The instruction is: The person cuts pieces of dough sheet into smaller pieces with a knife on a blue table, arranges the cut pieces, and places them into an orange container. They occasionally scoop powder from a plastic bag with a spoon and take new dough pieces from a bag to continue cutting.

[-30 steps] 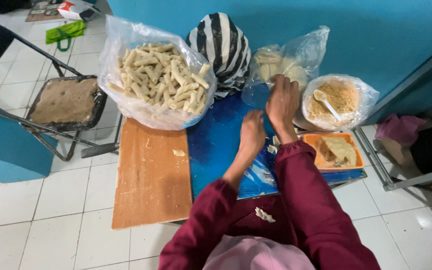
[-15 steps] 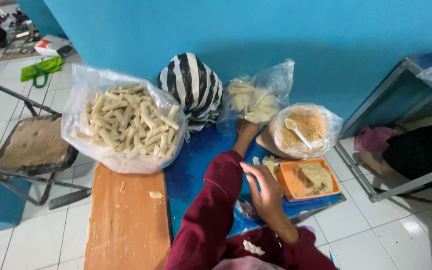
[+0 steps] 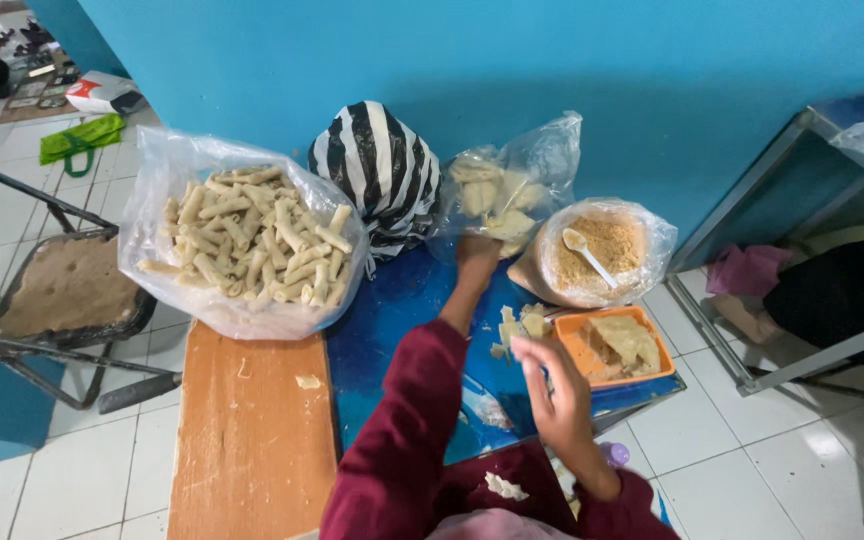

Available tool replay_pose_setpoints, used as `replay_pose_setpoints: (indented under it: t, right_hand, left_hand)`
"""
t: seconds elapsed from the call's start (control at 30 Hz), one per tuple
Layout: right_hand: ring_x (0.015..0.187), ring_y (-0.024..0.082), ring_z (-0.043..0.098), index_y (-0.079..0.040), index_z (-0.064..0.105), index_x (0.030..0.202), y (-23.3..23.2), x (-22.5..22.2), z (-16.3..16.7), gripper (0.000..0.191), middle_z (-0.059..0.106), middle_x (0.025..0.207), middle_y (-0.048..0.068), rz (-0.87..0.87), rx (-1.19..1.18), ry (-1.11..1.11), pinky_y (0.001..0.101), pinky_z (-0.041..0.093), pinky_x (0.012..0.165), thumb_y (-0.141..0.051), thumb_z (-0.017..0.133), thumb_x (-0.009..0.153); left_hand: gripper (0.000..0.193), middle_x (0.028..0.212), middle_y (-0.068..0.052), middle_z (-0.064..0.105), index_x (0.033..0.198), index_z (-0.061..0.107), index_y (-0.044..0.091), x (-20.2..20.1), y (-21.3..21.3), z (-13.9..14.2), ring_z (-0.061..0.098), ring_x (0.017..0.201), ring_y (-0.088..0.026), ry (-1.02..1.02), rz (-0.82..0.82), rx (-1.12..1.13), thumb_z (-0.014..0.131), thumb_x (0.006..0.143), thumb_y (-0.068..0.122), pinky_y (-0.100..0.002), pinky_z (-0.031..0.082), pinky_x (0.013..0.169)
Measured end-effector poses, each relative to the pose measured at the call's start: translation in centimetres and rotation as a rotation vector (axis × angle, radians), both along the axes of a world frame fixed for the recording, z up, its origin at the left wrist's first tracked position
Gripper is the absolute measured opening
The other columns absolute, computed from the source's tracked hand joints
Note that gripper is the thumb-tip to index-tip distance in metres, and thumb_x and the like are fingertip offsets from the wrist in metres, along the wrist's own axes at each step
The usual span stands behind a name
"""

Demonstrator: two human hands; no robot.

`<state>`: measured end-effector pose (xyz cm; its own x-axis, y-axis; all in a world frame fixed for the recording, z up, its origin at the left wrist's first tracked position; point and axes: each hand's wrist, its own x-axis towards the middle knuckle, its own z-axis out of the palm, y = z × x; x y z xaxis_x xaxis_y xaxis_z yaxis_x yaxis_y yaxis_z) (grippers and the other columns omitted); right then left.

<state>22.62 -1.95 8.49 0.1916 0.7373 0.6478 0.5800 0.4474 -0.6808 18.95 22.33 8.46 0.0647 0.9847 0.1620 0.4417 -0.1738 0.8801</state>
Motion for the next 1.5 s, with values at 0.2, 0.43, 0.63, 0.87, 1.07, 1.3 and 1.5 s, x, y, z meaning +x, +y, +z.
replay_pose_setpoints:
  t: [0.2, 0.43, 0.63, 0.87, 1.07, 1.3, 1.5]
  right_hand:
    - [0.131, 0.034, 0.062, -0.001, 0.051, 0.145, 8.5, -0.4, 5.4, 0.035, 0.061, 0.141, 0.020, 0.066, 0.144, -0.098, 0.0395, 0.049, 0.107, -0.008, 0.048, 0.111]
    - [0.119, 0.048, 0.061, -0.006, 0.036, 0.155, 16.4, -2.1, 5.8, 0.051, 0.064, 0.130, 0.028, -0.237, -0.058, -0.290, 0.0563, 0.044, 0.101, -0.033, 0.041, 0.112]
    - [0.102, 0.053, 0.065, -0.009, 0.021, 0.162, 15.7, -1.2, 3.8, 0.067, 0.067, 0.115, 0.033, -0.047, -0.509, -0.167, 0.0549, 0.050, 0.087, -0.047, 0.031, 0.107]
    - [0.105, 0.029, 0.067, -0.008, 0.066, 0.122, 4.8, -1.6, 3.5, 0.023, 0.068, 0.114, 0.010, 0.041, 0.145, -0.180, 0.0372, 0.053, 0.088, -0.010, 0.067, 0.100]
    - [0.093, 0.026, 0.064, -0.007, 0.069, 0.110, 1.4, -4.5, 2.9, 0.033, 0.066, 0.104, 0.009, 0.183, 0.031, -0.295, 0.0365, 0.053, 0.079, -0.015, 0.083, 0.081]
    - [0.077, 0.014, 0.070, -0.007, 0.071, 0.100, 1.7, -4.2, -0.7, 0.011, 0.071, 0.093, 0.004, 0.232, -0.216, -0.109, 0.0287, 0.054, 0.067, -0.013, 0.074, 0.092]
    - [0.078, 0.009, 0.058, -0.003, 0.074, 0.105, 3.5, -2.0, -4.5, 0.015, 0.067, 0.087, 0.003, 0.421, -0.582, 0.284, 0.0273, 0.046, 0.066, -0.017, 0.069, 0.101]
  left_hand:
    - [0.036, 0.106, -0.024, 0.073, 0.118, 0.061, -0.002, -7.4, -6.0, -0.3, 0.070, 0.103, -0.038, -0.177, 0.060, 0.039, 0.071, 0.094, 0.024, -0.045, 0.054, 0.086]
    - [0.028, 0.115, -0.010, 0.064, 0.128, 0.055, 0.000, -9.8, -11.0, -2.0, 0.061, 0.104, -0.018, -1.103, -0.075, -0.076, 0.060, 0.104, 0.014, -0.035, 0.051, 0.090]
    - [0.029, 0.126, -0.012, 0.062, 0.133, 0.048, 0.000, -11.8, -14.5, -3.8, 0.063, 0.115, -0.019, -1.299, -0.255, -0.112, 0.050, 0.106, 0.012, -0.036, 0.051, 0.100]
    - [0.034, 0.123, -0.011, 0.066, 0.133, 0.050, -0.002, -14.0, -16.5, -6.1, 0.064, 0.111, -0.018, -1.208, -0.192, -0.129, 0.055, 0.105, 0.015, -0.033, 0.052, 0.096]
    - [0.038, 0.122, -0.010, 0.066, 0.135, 0.052, -0.004, -14.8, -18.4, -7.3, 0.063, 0.107, -0.012, -0.927, -0.125, 0.002, 0.059, 0.104, 0.017, -0.027, 0.051, 0.091]
    - [0.037, 0.117, -0.012, 0.068, 0.136, 0.049, 0.000, -16.3, -20.7, -6.4, 0.065, 0.102, -0.012, -0.896, -0.126, -0.045, 0.054, 0.105, 0.018, -0.026, 0.054, 0.087]
    - [0.041, 0.112, -0.015, 0.069, 0.125, 0.050, -0.003, -16.1, -20.8, -6.1, 0.068, 0.097, -0.014, -0.822, -0.056, -0.074, 0.072, 0.091, 0.004, -0.029, 0.057, 0.082]
